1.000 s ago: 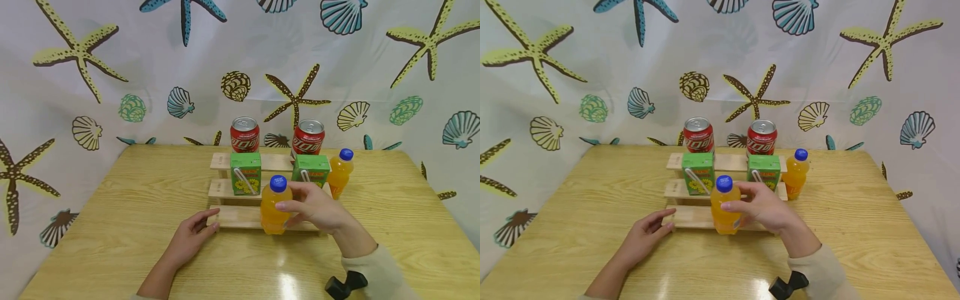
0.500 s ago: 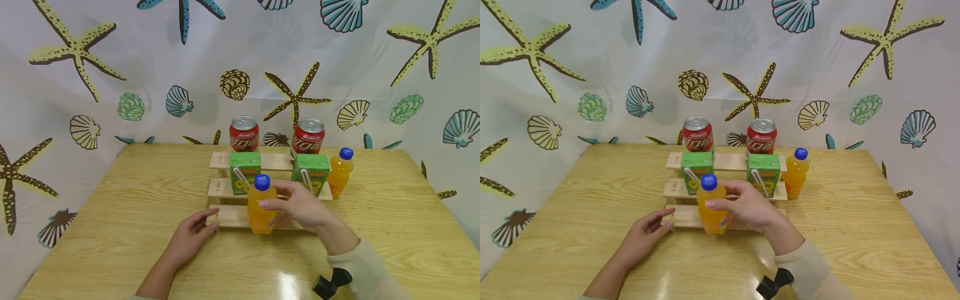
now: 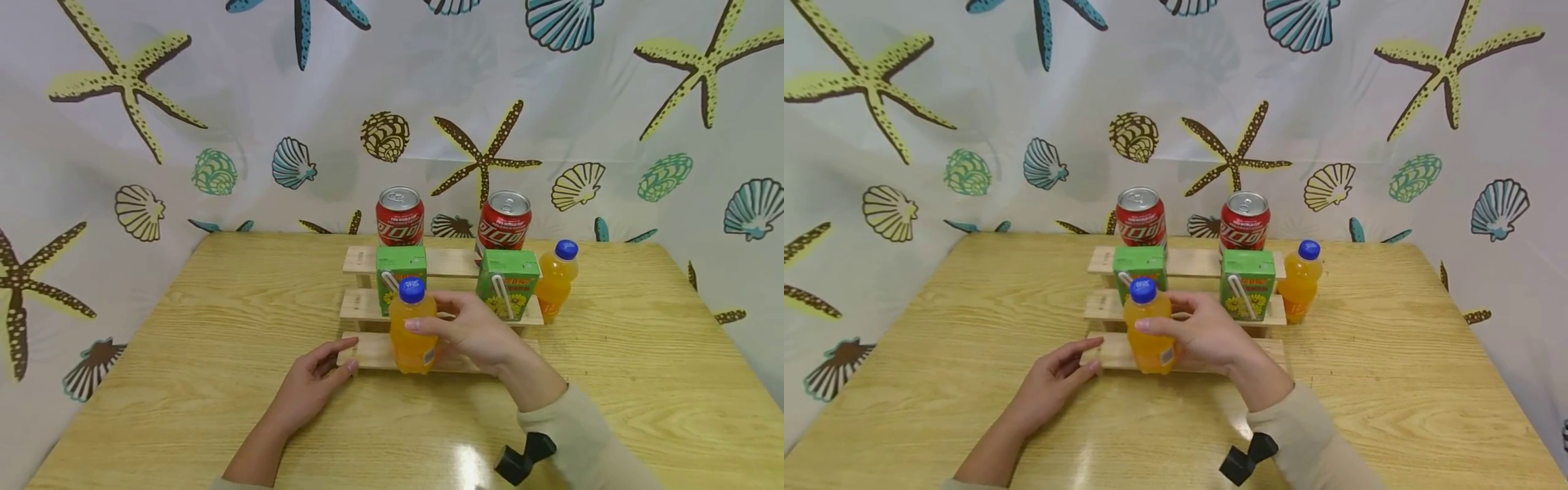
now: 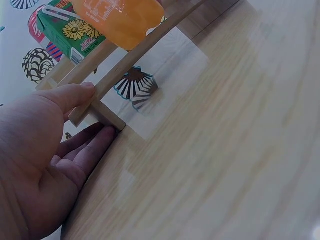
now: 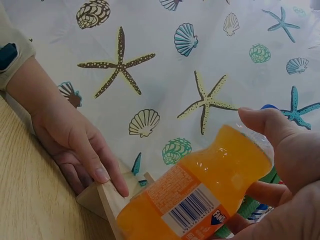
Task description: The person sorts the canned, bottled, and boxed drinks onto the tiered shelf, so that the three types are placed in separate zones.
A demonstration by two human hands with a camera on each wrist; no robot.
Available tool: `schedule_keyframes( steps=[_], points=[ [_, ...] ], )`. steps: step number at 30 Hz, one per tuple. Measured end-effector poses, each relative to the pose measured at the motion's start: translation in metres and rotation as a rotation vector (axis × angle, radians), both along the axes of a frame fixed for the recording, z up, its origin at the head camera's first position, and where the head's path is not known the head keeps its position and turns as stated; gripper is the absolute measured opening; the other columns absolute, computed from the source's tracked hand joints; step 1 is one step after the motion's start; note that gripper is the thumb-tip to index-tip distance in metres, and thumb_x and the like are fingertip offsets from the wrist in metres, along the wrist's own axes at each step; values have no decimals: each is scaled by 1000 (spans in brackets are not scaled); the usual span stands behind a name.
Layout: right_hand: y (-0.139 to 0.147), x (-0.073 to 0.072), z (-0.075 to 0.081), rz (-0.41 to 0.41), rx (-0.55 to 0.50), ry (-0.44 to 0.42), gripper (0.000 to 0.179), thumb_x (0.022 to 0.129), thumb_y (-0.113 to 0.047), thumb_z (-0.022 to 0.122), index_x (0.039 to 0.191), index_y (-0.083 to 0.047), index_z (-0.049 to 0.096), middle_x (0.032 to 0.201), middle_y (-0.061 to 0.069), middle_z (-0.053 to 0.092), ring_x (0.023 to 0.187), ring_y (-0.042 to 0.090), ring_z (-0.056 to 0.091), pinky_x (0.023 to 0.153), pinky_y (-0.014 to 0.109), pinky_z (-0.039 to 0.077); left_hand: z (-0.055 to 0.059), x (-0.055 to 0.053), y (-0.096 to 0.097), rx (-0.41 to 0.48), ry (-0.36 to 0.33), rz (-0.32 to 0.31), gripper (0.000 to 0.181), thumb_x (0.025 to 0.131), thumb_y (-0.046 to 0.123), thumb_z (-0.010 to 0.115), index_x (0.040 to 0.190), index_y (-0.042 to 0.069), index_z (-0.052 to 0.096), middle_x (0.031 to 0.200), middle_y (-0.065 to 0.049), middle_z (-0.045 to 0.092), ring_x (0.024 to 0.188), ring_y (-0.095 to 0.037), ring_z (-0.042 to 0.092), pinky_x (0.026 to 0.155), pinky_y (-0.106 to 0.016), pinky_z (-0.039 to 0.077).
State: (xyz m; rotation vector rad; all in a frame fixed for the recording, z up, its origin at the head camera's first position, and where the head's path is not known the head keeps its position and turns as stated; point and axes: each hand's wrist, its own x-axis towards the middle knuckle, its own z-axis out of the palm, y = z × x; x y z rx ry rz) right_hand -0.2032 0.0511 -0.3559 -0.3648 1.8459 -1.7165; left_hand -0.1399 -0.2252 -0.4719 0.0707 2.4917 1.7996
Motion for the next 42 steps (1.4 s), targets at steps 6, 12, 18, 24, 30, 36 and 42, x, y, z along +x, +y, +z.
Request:
schedule_keyframes(
  steps=[6, 12, 18, 24, 30, 36, 42],
  points=[
    [-4, 1, -2, -18, -38, -29, 55, 90, -22, 75, 141, -11, 56, 132, 16, 59, 101, 24, 67, 78, 43, 64, 0, 0, 0, 1, -12, -1, 45, 93, 43, 70, 134, 28, 63, 146, 5, 54, 146, -16, 38, 118, -30, 34],
    [-10, 4, -6, -31, -97, -16, 51, 91, -22, 74, 138, -9, 58, 131, 17, 61, 103, 25, 69, 79, 46, 64, 1, 0, -1, 1, -13, -8, 46, 93, 42, 69, 136, 25, 62, 149, 1, 53, 147, -19, 37, 119, -33, 33],
    [-15, 8, -10, -64, -117, 2, 47, 90, -20, 76, 134, -10, 62, 131, 15, 62, 106, 25, 67, 76, 49, 64, 1, 0, 0, 2, -12, -6, 46, 93, 42, 69, 136, 24, 62, 148, 2, 53, 147, -18, 37, 119, -33, 32],
    [-19, 10, -12, -99, -85, 4, 51, 88, -21, 79, 135, -15, 62, 131, 14, 62, 109, 25, 64, 77, 45, 64, 0, 0, 0, 9, -12, -9, 46, 94, 40, 70, 136, 23, 62, 149, 0, 53, 147, -20, 37, 120, -35, 32],
    [-21, 12, -10, -123, -71, -11, 54, 87, -22, 79, 138, -16, 60, 134, 13, 60, 116, 28, 61, 86, 44, 62, 2, 0, 0, 18, -14, -5, 45, 94, 40, 70, 135, 24, 62, 149, -1, 52, 147, -20, 37, 120, -37, 32],
    [-21, 14, -12, -128, -62, 12, 53, 88, -24, 79, 137, -17, 61, 136, 11, 60, 118, 29, 61, 88, 45, 62, 1, -1, 0, 15, -13, -7, 45, 94, 41, 69, 135, 24, 62, 149, -1, 53, 147, -20, 38, 120, -37, 32],
    [-23, 16, -13, -136, -54, 24, 52, 89, -24, 79, 137, -15, 61, 138, 10, 60, 121, 30, 62, 88, 46, 62, 0, 0, -1, 7, -22, 3, 46, 93, 42, 70, 135, 26, 63, 148, 1, 54, 146, -19, 39, 120, -35, 33]
  ],
)
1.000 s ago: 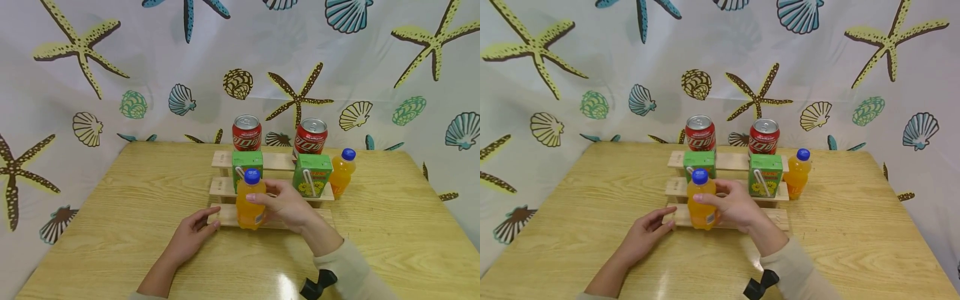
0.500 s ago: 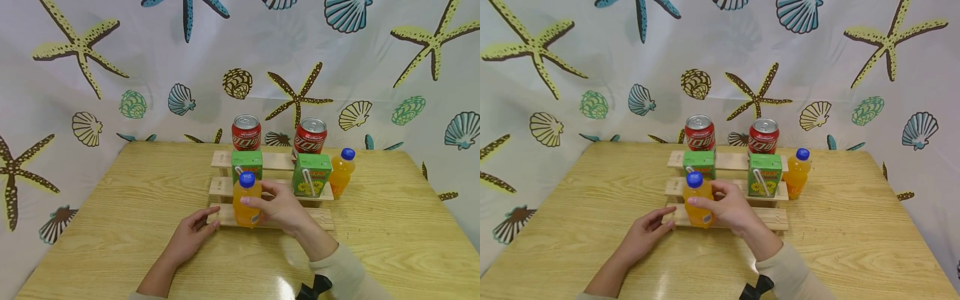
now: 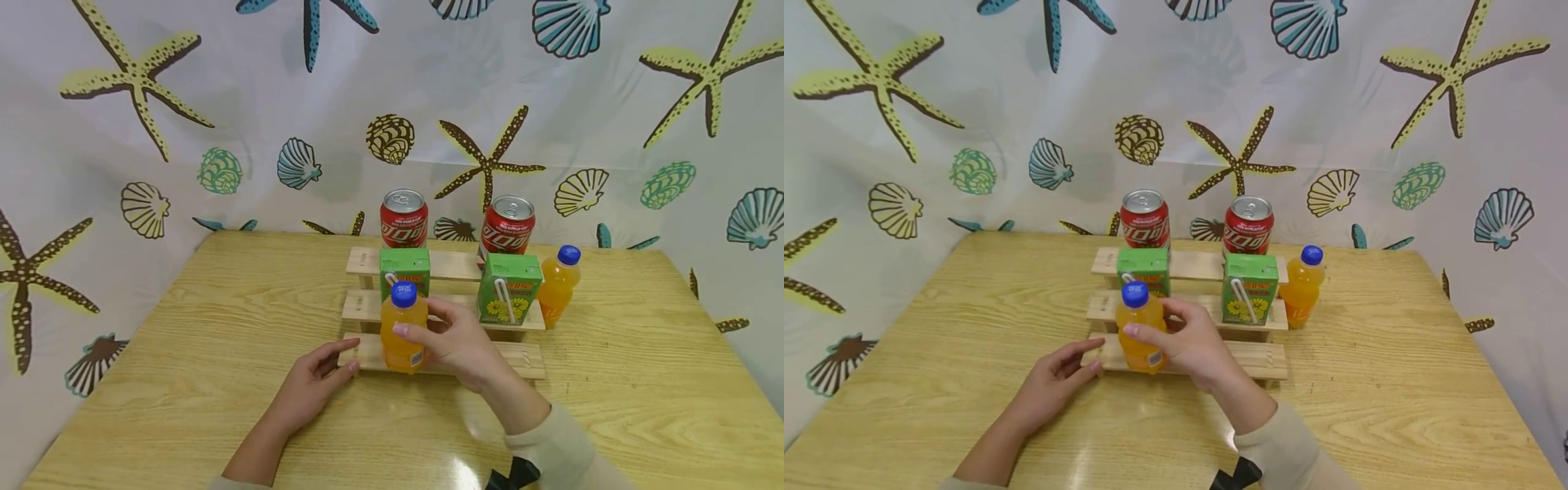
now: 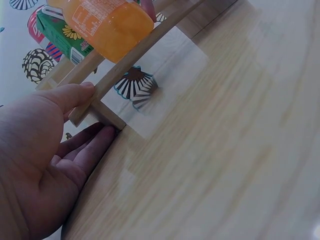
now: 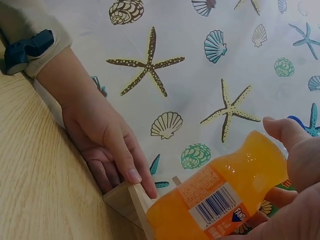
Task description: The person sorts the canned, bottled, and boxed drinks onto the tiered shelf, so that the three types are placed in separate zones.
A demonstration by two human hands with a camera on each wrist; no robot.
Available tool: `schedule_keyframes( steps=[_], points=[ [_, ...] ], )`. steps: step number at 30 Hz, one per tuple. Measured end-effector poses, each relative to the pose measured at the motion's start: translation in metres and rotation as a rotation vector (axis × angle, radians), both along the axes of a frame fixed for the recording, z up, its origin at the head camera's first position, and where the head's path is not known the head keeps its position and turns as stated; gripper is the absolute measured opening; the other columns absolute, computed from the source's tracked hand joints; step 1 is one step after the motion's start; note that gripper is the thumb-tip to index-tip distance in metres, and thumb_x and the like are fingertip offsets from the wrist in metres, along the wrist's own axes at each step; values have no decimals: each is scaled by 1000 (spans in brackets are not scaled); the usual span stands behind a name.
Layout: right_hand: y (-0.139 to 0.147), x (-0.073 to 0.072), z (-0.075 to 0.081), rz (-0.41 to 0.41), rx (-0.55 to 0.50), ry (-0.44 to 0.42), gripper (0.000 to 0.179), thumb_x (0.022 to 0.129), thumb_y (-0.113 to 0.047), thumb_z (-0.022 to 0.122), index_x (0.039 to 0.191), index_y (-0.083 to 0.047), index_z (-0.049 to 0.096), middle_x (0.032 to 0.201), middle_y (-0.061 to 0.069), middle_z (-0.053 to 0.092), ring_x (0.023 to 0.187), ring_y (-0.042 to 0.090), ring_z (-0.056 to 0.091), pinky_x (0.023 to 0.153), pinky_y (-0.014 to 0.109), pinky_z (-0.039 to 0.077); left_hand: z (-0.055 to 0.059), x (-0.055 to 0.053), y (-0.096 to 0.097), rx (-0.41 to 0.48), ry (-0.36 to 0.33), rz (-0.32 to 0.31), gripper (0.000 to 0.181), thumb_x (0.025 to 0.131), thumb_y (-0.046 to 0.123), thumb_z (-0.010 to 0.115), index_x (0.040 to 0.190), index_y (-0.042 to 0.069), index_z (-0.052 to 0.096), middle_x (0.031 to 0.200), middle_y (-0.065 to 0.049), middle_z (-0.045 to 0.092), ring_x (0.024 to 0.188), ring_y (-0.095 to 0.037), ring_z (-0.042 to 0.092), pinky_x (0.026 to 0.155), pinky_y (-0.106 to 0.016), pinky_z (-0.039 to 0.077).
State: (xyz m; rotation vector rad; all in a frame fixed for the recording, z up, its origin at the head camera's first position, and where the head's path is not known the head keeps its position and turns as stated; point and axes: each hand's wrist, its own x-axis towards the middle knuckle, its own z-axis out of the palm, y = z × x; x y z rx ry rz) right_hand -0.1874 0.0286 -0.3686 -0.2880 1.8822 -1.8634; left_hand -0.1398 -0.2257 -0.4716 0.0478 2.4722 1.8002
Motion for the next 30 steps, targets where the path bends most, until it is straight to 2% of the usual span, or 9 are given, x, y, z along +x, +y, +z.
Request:
schedule_keyframes(
  steps=[4, 9, 16, 22, 30],
  points=[
    [0, 0, 0, 6, 8, 17, 53, 89, -25, 78, 137, -15, 60, 136, 11, 61, 119, 30, 63, 88, 46, 62, 0, 0, 0, -1, -8, 4, 45, 93, 43, 70, 134, 26, 63, 148, 2, 54, 146, -18, 39, 120, -36, 33],
    [2, 2, -1, 3, 41, 80, 53, 89, -27, 79, 137, -15, 61, 133, 11, 64, 116, 27, 64, 89, 42, 61, 0, 0, 0, 1, -13, 0, 46, 93, 43, 70, 135, 25, 62, 148, 1, 53, 147, -20, 38, 121, -38, 32],
    [5, 4, 0, -43, 59, 177, 49, 87, -22, 81, 132, -15, 63, 140, 6, 58, 124, 29, 62, 95, 41, 59, 0, 1, 0, -8, -21, 9, 46, 92, 46, 70, 134, 29, 62, 148, 3, 53, 146, -18, 38, 119, -35, 34],
    [10, 4, -1, -15, 41, 162, 55, 87, -22, 81, 137, -14, 59, 143, 9, 55, 127, 31, 59, 90, 39, 61, 0, 0, -1, -11, -22, 7, 47, 92, 45, 70, 135, 28, 62, 149, 2, 52, 146, -19, 38, 119, -37, 34],
    [20, 4, -1, -38, 58, 132, 59, 87, -23, 81, 140, -16, 56, 145, 9, 54, 131, 31, 55, 88, 45, 61, 1, 0, 0, 2, -24, 2, 48, 91, 45, 71, 135, 28, 62, 148, 2, 53, 145, -18, 40, 119, -37, 34]
  ],
)
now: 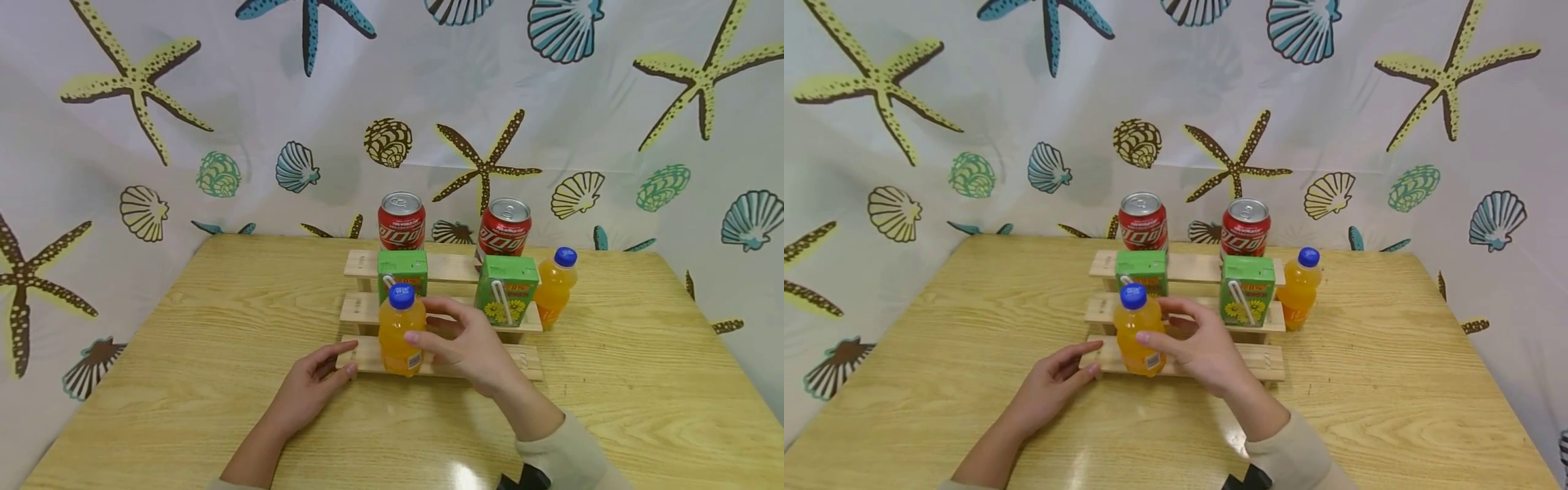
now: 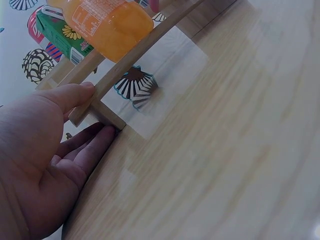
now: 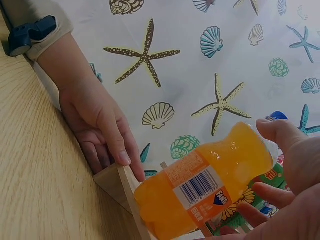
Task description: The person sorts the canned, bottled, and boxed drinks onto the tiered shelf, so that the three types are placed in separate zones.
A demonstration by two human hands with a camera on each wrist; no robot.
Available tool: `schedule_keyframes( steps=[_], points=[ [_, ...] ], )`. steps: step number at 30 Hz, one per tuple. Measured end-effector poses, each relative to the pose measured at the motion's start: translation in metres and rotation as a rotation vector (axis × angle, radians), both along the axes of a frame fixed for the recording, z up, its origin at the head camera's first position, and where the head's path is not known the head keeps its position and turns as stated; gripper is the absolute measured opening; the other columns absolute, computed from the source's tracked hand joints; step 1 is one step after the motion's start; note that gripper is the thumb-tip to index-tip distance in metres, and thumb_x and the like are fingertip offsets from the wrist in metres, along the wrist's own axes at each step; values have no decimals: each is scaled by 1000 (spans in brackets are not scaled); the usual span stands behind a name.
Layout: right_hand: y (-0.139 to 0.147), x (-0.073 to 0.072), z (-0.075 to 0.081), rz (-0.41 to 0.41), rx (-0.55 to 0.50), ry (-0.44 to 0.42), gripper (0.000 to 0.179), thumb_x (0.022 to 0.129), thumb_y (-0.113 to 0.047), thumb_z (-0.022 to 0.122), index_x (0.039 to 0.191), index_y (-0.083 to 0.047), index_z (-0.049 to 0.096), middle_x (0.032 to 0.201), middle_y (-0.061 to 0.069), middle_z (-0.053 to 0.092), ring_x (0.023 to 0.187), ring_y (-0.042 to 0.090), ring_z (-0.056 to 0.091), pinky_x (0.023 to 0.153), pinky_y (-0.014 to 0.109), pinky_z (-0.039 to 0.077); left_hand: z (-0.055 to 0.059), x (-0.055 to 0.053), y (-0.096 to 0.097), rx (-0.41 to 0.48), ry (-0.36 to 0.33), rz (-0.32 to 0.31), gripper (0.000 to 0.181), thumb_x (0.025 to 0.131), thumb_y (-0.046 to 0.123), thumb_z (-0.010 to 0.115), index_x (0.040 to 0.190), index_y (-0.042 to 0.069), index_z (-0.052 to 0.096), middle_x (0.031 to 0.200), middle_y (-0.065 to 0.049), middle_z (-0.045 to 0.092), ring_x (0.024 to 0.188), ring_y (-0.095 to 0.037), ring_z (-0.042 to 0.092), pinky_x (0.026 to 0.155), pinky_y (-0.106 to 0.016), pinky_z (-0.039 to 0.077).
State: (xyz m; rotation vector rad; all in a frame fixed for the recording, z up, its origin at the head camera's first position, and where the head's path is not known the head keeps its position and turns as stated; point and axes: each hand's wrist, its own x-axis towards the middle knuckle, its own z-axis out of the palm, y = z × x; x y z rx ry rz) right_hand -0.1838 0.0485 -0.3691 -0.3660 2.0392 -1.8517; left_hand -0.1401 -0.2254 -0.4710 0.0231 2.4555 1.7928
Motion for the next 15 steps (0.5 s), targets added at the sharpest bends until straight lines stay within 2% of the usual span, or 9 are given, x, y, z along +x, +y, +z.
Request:
schedule_keyframes(
  steps=[5, 10, 15],
  points=[
    [6, 0, -1, 0, -5, -26, 59, 87, -21, 80, 140, -17, 56, 146, 8, 53, 132, 32, 54, 82, 43, 62, 0, -1, 0, 2, 0, -1, 47, 91, 44, 71, 134, 28, 62, 148, 3, 53, 145, -17, 39, 120, -36, 33],
    [11, 1, -2, 4, -21, -54, 58, 87, -21, 80, 140, -19, 57, 149, 5, 50, 137, 32, 48, 87, 47, 61, 0, -1, 0, -1, 9, -4, 47, 92, 44, 70, 135, 26, 62, 148, 2, 53, 146, -19, 39, 120, -37, 34],
    [18, 4, -2, 16, -30, -50, 60, 88, -23, 79, 142, -16, 54, 148, 10, 51, 130, 30, 55, 88, 47, 61, 1, -1, 0, -3, 9, 1, 47, 92, 43, 70, 135, 26, 63, 148, 1, 54, 145, -19, 40, 120, -38, 34]
  ],
)
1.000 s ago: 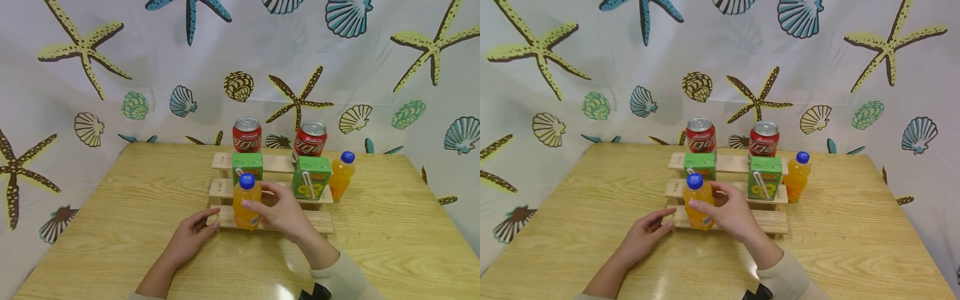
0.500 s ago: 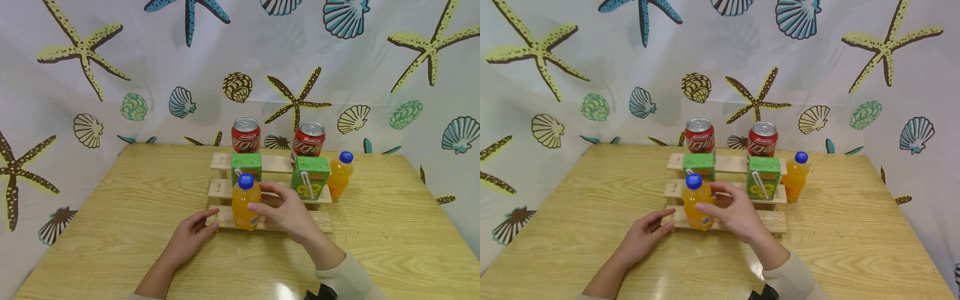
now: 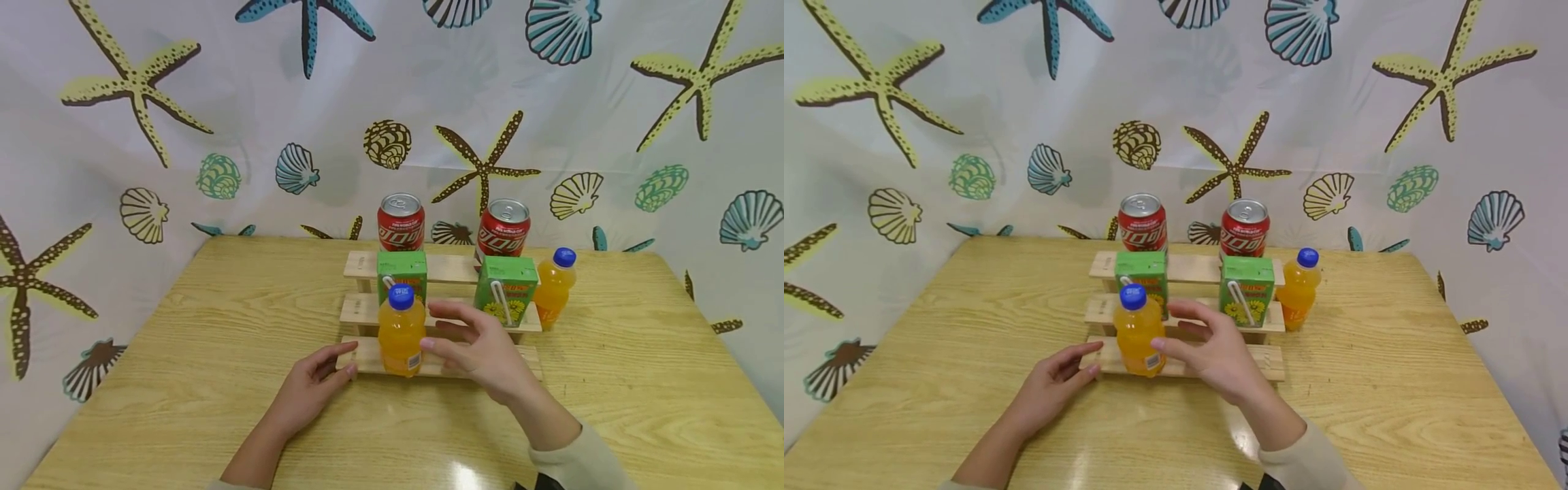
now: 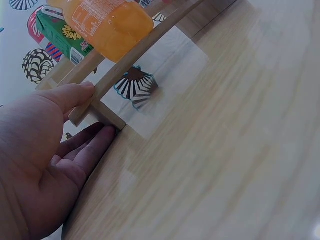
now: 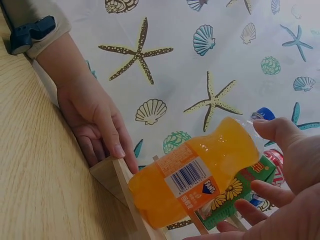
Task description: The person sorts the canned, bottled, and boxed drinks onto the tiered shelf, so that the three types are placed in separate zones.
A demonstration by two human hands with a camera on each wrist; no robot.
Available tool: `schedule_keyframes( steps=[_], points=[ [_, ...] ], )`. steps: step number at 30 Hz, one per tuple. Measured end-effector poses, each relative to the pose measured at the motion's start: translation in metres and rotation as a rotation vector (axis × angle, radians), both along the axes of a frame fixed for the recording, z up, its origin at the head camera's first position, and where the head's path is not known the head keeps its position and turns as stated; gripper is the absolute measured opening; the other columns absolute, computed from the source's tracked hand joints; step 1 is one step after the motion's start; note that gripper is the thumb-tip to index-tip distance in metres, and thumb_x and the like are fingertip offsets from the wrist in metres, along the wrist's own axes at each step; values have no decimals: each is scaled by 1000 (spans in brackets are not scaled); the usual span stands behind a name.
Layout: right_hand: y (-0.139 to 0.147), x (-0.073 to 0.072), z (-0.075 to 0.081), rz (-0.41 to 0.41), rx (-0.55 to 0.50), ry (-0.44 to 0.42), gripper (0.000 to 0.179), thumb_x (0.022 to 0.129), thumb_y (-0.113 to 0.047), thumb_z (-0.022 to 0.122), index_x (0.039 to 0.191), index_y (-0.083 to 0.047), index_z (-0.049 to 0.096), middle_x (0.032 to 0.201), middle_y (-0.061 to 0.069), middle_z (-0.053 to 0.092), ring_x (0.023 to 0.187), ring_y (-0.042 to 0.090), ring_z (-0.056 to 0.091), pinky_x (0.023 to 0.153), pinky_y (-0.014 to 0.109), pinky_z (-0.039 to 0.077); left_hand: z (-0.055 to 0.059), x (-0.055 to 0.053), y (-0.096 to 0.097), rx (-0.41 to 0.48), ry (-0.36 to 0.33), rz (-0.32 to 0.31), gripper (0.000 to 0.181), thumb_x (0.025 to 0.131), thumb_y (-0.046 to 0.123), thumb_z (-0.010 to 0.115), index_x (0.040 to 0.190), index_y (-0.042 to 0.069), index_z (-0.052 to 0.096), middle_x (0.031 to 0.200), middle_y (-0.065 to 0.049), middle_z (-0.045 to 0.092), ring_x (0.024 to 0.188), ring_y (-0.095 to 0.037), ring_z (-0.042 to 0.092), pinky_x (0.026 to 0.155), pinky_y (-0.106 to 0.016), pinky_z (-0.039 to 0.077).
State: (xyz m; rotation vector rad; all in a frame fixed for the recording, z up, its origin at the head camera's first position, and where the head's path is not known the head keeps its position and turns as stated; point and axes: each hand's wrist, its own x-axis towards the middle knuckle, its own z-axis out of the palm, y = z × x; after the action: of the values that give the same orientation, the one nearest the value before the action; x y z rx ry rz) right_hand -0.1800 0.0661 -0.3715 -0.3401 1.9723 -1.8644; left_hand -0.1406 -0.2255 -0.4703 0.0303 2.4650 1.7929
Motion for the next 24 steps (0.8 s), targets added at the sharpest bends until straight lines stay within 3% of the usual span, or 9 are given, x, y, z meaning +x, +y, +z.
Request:
schedule_keyframes(
  steps=[6, 12, 19, 24],
  points=[
    [8, 1, 1, 4, 14, 24, 60, 88, -23, 79, 142, -13, 54, 149, 14, 49, 124, 30, 60, 84, 46, 62, 1, 0, 1, -1, -5, 6, 46, 92, 43, 70, 134, 27, 63, 149, 1, 53, 146, -19, 39, 120, -38, 34],
    [16, 1, 3, 67, 36, 45, 61, 88, -23, 79, 142, -9, 54, 149, 16, 49, 134, 40, 50, 86, 46, 61, -1, 0, 2, 1, -18, 8, 45, 92, 42, 71, 134, 27, 63, 148, 2, 53, 145, -18, 40, 120, -39, 34],
    [26, -3, 7, 97, 49, 62, 60, 90, -20, 77, 143, -9, 52, 150, 17, 47, 136, 39, 49, 87, 45, 60, -2, -2, 2, -10, -13, 7, 46, 92, 43, 71, 134, 28, 63, 148, 2, 53, 146, -18, 38, 120, -38, 34],
    [33, -6, 10, 153, 77, 81, 62, 90, -21, 77, 144, -6, 51, 150, 18, 48, 138, 38, 47, 95, 48, 58, -1, -2, 3, -21, -9, 11, 46, 92, 44, 71, 134, 27, 63, 147, 3, 54, 145, -18, 40, 119, -37, 35]
  ],
)
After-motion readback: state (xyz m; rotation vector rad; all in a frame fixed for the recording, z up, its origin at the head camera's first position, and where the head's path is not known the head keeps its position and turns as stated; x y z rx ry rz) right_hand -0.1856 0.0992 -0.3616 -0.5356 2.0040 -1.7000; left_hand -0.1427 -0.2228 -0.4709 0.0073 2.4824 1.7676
